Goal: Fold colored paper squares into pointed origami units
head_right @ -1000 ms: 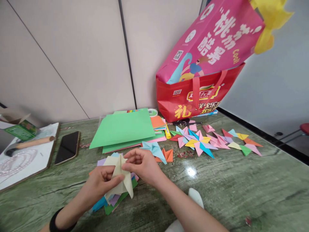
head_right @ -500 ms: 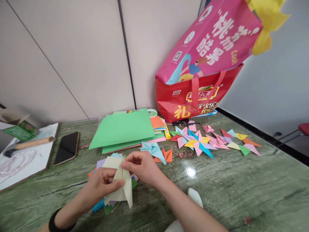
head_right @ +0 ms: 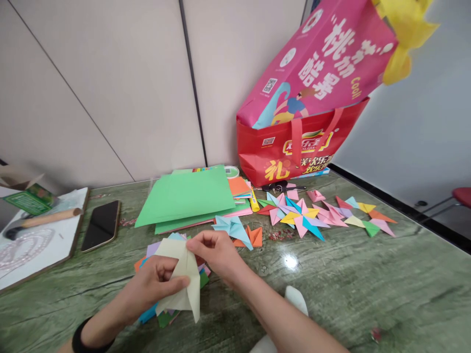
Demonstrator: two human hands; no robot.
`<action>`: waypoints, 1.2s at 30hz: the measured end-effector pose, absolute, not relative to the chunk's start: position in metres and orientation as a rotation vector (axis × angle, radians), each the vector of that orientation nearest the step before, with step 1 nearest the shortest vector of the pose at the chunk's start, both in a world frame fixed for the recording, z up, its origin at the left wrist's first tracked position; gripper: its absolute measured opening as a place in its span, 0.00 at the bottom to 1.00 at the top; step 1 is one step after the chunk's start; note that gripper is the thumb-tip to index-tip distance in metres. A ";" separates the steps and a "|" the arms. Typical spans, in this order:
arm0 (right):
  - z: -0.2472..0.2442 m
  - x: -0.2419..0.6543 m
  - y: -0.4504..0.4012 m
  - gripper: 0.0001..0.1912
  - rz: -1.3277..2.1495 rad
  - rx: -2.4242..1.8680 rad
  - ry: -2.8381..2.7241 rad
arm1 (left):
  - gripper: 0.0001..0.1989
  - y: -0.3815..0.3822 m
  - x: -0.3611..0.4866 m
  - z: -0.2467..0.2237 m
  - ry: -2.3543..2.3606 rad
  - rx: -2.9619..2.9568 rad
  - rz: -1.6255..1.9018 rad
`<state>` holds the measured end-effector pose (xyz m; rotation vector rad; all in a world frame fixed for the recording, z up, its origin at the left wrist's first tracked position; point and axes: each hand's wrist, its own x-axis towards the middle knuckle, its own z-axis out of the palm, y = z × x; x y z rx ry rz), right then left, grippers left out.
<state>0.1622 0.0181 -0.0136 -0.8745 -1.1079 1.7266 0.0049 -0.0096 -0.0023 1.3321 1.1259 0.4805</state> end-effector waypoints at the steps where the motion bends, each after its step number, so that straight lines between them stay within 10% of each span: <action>1: -0.014 0.162 0.019 0.16 1.727 -0.884 -1.126 | 0.13 -0.009 0.005 -0.001 1.126 1.326 0.499; 36: -0.019 0.184 0.030 0.17 1.839 -0.914 -1.291 | 0.13 -0.003 0.001 0.004 1.171 0.837 1.010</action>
